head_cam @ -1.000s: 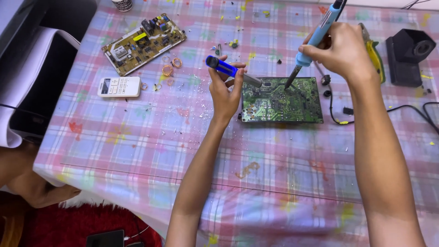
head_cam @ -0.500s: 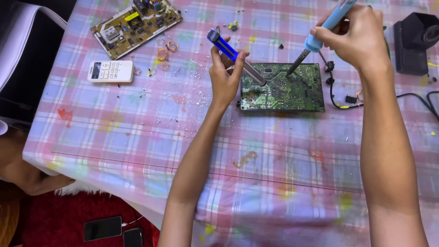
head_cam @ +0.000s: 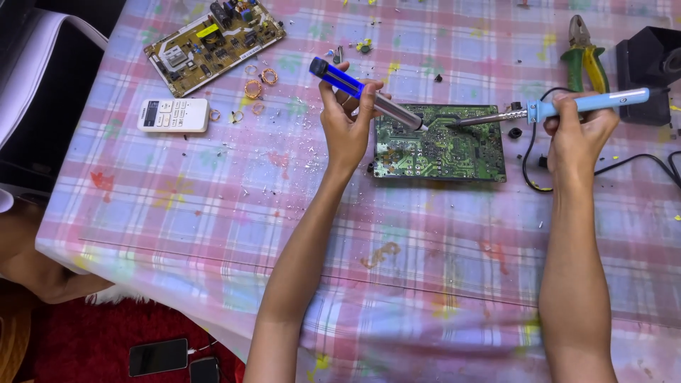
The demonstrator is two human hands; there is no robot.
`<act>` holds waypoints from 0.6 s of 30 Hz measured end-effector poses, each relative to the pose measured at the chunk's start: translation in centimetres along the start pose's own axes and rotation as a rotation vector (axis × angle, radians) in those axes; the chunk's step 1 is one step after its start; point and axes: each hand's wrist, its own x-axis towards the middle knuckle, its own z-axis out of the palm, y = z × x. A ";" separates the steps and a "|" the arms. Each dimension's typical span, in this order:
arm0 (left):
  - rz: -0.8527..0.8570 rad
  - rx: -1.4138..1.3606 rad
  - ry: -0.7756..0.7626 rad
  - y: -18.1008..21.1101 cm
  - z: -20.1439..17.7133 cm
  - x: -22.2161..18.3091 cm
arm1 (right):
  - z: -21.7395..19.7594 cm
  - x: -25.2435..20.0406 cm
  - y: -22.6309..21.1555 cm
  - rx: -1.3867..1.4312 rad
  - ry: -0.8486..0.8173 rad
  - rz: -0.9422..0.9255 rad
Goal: Desoldering components from a printed circuit board using a soldering iron and a desoldering pump.
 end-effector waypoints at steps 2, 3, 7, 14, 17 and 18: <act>0.028 0.005 -0.002 0.1 0.1 -0.1 | 0.3 -0.4 -0.4 0.007 0.006 -0.022; 0.056 0.009 -0.002 0.1 0.0 -0.1 | 0.5 -0.6 -0.6 0.013 0.010 -0.045; 0.100 0.099 -0.007 -0.9 -0.1 -0.3 | 0.8 -1.6 -0.7 0.004 0.003 -0.162; 0.109 0.092 0.000 -0.8 0.1 -0.4 | 1.5 -2.4 -1.2 0.007 -0.018 -0.243; 0.116 0.081 0.000 -0.9 0.0 -0.4 | 1.4 -2.5 -1.3 -0.010 -0.035 -0.252; 0.120 0.084 -0.002 -1.0 -0.1 -0.3 | 1.4 -2.5 -1.3 -0.018 -0.048 -0.255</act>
